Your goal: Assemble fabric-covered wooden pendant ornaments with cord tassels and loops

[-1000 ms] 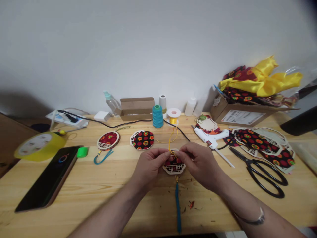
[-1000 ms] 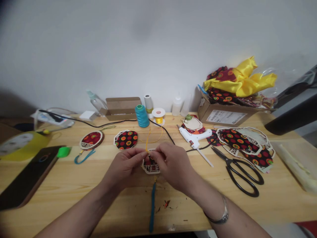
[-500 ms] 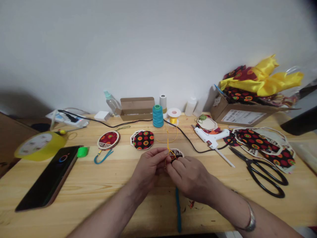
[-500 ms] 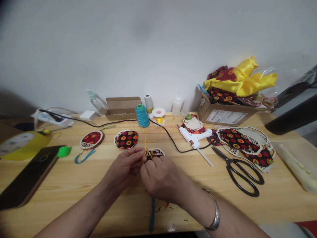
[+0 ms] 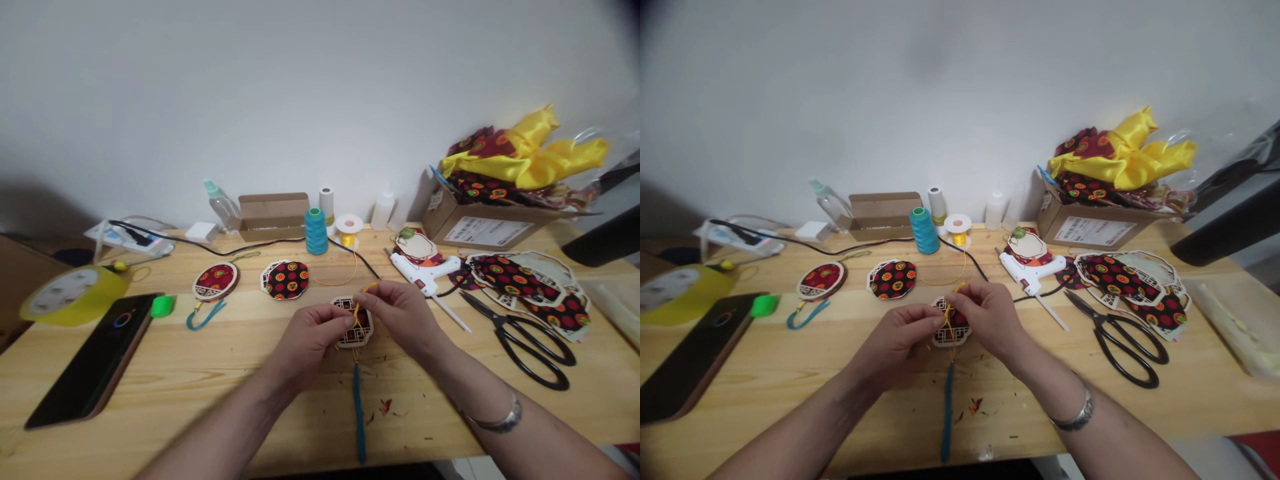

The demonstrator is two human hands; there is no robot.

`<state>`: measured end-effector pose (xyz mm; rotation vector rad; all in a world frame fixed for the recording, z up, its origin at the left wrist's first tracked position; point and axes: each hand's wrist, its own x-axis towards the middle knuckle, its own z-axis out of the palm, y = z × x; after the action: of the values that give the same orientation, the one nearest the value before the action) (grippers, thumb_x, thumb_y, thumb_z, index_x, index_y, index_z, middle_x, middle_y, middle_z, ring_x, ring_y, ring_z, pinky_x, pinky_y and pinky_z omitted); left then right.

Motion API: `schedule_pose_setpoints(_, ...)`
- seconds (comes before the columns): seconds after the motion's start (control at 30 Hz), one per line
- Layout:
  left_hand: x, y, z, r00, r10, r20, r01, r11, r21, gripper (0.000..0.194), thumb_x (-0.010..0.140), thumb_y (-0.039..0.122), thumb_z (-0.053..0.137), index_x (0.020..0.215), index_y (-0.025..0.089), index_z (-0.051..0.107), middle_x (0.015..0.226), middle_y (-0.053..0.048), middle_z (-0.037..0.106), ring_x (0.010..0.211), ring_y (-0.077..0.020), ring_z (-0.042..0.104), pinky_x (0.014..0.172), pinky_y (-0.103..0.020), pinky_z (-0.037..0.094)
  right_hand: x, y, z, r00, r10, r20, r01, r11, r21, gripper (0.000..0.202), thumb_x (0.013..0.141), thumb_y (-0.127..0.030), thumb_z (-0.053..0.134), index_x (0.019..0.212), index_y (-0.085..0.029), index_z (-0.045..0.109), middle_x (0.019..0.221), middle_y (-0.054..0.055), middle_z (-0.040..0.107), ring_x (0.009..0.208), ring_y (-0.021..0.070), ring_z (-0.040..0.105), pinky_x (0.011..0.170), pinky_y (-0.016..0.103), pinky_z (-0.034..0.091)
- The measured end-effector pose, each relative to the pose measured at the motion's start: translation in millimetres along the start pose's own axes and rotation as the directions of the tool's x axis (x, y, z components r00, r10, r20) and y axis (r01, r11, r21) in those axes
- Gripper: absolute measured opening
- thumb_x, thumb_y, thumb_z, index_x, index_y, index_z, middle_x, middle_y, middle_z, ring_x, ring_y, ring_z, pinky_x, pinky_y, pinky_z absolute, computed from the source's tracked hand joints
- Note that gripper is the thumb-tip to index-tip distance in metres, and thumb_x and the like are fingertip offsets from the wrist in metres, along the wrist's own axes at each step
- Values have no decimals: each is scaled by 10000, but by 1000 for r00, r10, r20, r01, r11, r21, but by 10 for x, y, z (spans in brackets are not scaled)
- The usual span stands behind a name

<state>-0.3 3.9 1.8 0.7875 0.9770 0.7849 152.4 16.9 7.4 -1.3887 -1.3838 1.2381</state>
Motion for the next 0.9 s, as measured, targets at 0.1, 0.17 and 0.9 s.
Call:
schedule_pose_setpoints(0.1, -25, 18, 10, 1000, 0, 3, 0, 994, 108, 113, 629, 246, 724, 598, 144, 687, 557, 24, 598, 478, -51, 416, 489, -194, 299, -18, 2, -1, 997, -79, 25, 80, 994, -73, 255, 756, -314, 551, 550, -167, 523, 502, -36, 473, 509, 94, 411, 485, 227, 325)
schedule_pose_setpoints(0.17, -35, 23, 7, 1000, 2, 19, -6, 986, 168, 121, 633, 244, 716, 577, 144, 677, 528, 38, 561, 449, -41, 356, 464, -198, 257, -14, 11, -5, 990, -116, 74, 124, 987, -106, 276, 772, -297, 520, 529, -169, 486, 499, -42, 437, 512, 89, 394, 488, 224, 306)
schedule_pose_setpoints(0.9, 10, -2, -22, 999, 41, -15, -40, 996, 79, 202, 629, 330, 714, 681, 135, 698, 532, 18, 574, 429, -42, 346, 432, -196, 207, 36, 20, -5, 974, 29, 223, -63, 987, 146, 366, 660, -486, 656, 600, -146, 536, 565, -16, 510, 524, 92, 443, 509, 232, 355)
